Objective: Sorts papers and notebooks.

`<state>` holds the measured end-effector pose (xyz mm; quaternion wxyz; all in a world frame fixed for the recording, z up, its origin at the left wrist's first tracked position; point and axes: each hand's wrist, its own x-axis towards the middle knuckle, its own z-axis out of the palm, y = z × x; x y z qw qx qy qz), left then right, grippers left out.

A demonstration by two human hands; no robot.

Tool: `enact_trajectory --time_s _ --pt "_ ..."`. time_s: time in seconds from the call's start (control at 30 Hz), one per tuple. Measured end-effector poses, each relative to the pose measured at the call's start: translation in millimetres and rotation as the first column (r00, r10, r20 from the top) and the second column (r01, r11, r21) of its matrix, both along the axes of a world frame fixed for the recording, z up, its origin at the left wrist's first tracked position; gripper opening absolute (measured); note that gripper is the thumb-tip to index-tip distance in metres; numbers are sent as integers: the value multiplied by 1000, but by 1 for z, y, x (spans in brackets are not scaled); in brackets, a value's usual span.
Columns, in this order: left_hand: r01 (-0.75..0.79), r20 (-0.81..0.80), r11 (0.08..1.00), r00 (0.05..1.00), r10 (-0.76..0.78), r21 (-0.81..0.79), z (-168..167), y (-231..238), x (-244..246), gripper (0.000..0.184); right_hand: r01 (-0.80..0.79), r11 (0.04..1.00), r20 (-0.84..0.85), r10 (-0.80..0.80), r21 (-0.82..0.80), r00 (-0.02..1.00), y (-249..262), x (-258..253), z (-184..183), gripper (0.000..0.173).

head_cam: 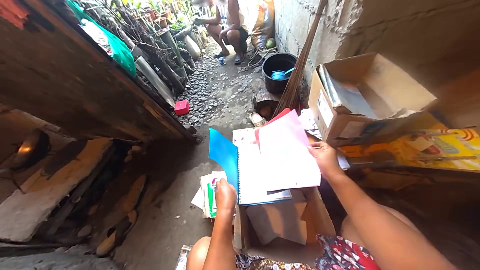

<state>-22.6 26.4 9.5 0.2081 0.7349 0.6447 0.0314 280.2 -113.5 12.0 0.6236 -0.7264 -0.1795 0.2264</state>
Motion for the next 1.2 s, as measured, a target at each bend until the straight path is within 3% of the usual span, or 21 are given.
enact_trajectory --time_s 0.23,0.53,0.73,1.03,1.2 --pt "24 -15 998 1000 -25 -61 3 2 -2 31 -130 972 -75 118 -197 990 45 -35 -44 25" --pt "154 -23 980 987 -158 -127 5 -8 5 34 -176 952 -217 121 -252 969 79 -64 -82 31" --pt "292 -36 949 954 -298 -117 -4 -23 16 34 -251 898 -113 225 -360 968 86 -73 -91 35" --pt "465 -62 872 876 -478 -152 -24 -35 38 32 -385 664 -98 427 -641 899 68 -60 -85 55" --pt "509 -83 834 841 -535 -213 -33 -38 48 34 -378 522 -95 490 -765 867 44 -43 -61 54"
